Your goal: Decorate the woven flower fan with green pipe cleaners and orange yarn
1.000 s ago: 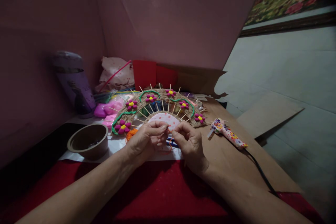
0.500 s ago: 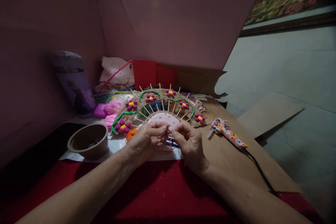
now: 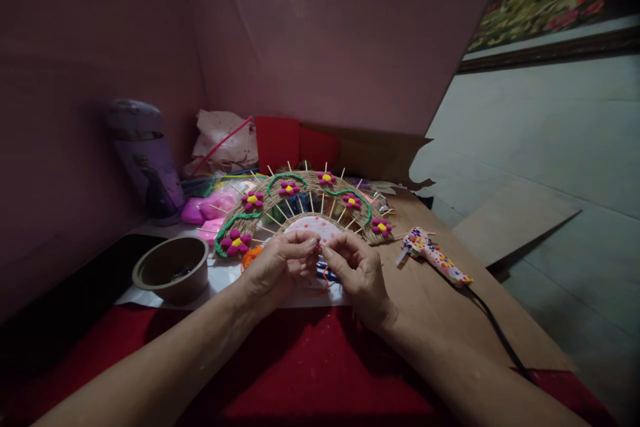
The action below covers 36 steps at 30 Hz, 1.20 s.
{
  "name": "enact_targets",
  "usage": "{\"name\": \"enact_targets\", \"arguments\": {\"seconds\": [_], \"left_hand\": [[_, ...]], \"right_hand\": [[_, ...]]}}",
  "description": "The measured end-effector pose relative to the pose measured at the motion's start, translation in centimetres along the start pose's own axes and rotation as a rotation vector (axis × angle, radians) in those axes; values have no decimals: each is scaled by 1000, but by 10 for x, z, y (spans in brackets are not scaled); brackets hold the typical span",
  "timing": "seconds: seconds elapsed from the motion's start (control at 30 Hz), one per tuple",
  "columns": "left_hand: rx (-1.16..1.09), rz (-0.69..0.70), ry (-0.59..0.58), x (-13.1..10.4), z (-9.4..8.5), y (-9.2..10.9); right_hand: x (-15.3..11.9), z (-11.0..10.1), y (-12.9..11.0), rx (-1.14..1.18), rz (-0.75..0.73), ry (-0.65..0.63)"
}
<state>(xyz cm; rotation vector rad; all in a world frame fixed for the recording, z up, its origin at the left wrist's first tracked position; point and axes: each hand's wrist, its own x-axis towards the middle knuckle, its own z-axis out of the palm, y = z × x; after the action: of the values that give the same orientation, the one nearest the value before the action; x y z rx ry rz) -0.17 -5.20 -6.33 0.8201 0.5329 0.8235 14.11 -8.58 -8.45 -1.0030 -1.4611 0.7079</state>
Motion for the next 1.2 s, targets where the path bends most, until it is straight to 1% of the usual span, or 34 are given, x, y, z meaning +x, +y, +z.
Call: {"name": "enact_targets", "arguments": {"seconds": [0.2, 0.53, 0.83, 1.1, 1.2], "left_hand": [[-1, -8, -13, 0, 1, 0], [7, -13, -13, -2, 3, 2], [20, -8, -14, -2, 3, 1], [11, -7, -28, -1, 2, 0], [6, -5, -17, -1, 3, 0]], "right_hand": [[0, 1, 0, -1, 18, 9], [0, 3, 0, -36, -21, 50], [0, 3, 0, -70, -53, 62], [0, 2, 2, -76, -56, 27], [-1, 2, 3, -89, -40, 1]]}}
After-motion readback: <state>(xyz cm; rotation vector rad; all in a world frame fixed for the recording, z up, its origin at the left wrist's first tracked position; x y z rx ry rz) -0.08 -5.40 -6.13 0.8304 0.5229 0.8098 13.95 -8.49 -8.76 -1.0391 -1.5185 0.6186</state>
